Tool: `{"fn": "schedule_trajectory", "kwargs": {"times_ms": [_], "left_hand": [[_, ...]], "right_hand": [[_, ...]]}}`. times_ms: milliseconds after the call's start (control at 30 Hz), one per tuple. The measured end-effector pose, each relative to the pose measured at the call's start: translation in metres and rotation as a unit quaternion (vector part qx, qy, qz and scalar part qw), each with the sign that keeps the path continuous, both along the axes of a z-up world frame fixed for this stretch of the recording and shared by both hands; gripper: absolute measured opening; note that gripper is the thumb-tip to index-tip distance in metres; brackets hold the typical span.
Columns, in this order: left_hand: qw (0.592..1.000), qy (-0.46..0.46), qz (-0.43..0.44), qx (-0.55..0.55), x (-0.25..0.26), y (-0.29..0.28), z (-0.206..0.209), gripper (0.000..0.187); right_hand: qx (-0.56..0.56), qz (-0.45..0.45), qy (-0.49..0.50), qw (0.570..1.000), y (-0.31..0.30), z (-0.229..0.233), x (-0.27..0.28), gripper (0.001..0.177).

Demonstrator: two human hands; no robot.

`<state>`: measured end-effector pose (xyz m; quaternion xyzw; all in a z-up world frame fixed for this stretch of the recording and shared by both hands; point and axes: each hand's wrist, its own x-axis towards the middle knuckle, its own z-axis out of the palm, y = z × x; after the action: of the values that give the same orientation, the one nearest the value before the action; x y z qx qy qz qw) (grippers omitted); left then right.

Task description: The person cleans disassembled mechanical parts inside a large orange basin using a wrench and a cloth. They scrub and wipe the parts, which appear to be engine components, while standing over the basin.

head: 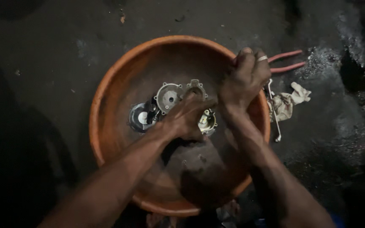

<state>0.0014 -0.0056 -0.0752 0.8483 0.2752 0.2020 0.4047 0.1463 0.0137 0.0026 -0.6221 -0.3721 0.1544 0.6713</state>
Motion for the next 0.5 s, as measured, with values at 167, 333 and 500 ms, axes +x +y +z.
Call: {"fn": "schedule_trajectory", "kwargs": {"times_ms": [167,333,500], "left_hand": [[0.981,0.193,-0.019,-0.012,0.002,0.005,0.014,0.108],[0.979,0.189,-0.001,-0.077,-0.004,0.000,0.049,0.112],[0.982,0.184,-0.023,-0.042,-0.002,-0.009,0.062,0.107]], "right_hand": [[0.000,0.086,0.145,0.986,-0.003,0.007,0.021,0.030],[0.011,0.138,0.206,0.969,-0.025,0.008,0.031,0.033],[0.022,0.157,0.228,0.961,-0.017,0.005,0.034,0.027]]}}
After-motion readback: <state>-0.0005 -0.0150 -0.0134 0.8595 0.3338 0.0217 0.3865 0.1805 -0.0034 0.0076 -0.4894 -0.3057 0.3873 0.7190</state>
